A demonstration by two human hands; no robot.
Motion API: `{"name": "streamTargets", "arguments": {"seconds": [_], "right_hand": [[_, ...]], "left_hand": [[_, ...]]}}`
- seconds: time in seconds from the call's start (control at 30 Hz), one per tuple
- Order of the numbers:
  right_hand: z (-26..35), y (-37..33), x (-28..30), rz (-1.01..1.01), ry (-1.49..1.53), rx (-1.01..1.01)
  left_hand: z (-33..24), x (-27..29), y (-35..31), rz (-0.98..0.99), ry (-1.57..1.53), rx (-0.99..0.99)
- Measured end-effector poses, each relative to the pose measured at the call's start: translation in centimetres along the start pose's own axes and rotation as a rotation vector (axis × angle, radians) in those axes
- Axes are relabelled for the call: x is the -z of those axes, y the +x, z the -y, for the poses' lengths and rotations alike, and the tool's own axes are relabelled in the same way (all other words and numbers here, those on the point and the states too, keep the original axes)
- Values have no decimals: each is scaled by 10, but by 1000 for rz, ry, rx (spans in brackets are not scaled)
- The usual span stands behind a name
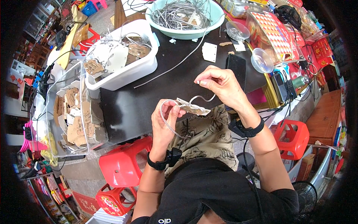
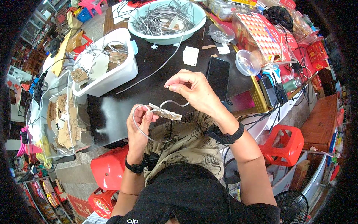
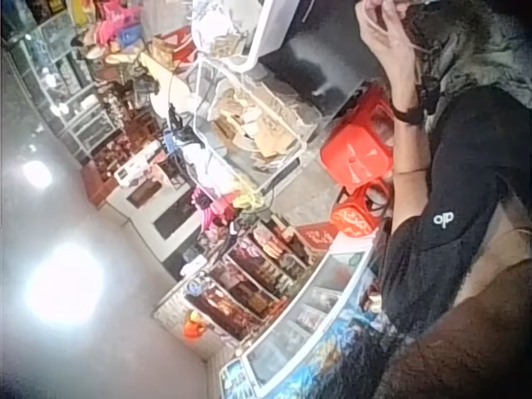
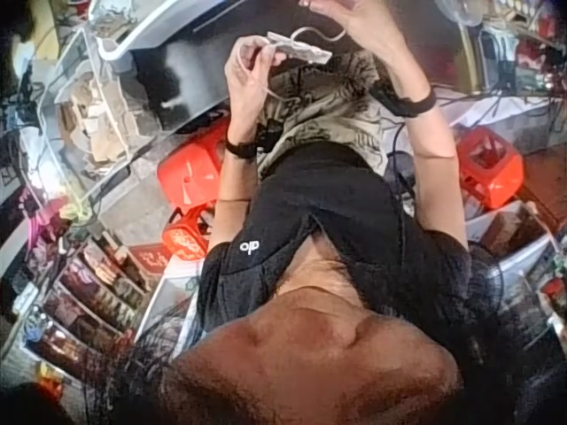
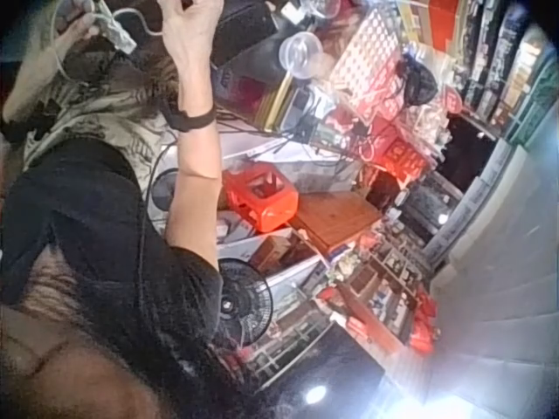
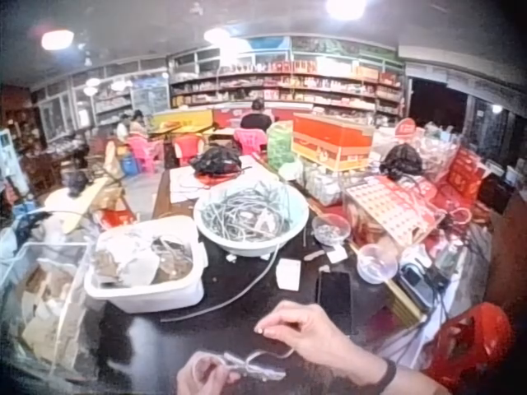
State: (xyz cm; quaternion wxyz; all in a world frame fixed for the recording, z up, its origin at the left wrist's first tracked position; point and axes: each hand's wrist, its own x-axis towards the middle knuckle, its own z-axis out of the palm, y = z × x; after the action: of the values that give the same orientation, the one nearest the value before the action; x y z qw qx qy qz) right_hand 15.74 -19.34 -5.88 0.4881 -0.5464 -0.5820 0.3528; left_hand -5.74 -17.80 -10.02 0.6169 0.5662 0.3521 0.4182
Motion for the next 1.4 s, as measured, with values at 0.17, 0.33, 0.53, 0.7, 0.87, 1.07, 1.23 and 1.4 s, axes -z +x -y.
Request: {"name": "streamTargets", "arguments": {"seconds": [0.17,0.33,0.53,0.7,0.87,1.07,1.23,1.4], "right_hand": [[8,0,7,-61,-16,35],[16,-2,11,-68,-1,12],[11,-5,5,-44,-5,43],[10,-8,-17,57,91,-109],[5,-7,-20,163,30,-67],[6,-6,-21,232,-13,-38],[7,-7,-22,229,-47,-15],[9,-6,-22,209,-90,68]], "left_hand": [[1,-1,1,-9,3,2],[2,-1,1,-17,8,9],[3,-2,2,-10,-44,-7],[-4,-7,-1,12,-29,-21],[-5,-6,-2,33,22,-22],[-5,-4,-2,66,18,-9],[-4,-4,-2,62,-20,11],[-5,-4,-2,64,-12,18]]}}
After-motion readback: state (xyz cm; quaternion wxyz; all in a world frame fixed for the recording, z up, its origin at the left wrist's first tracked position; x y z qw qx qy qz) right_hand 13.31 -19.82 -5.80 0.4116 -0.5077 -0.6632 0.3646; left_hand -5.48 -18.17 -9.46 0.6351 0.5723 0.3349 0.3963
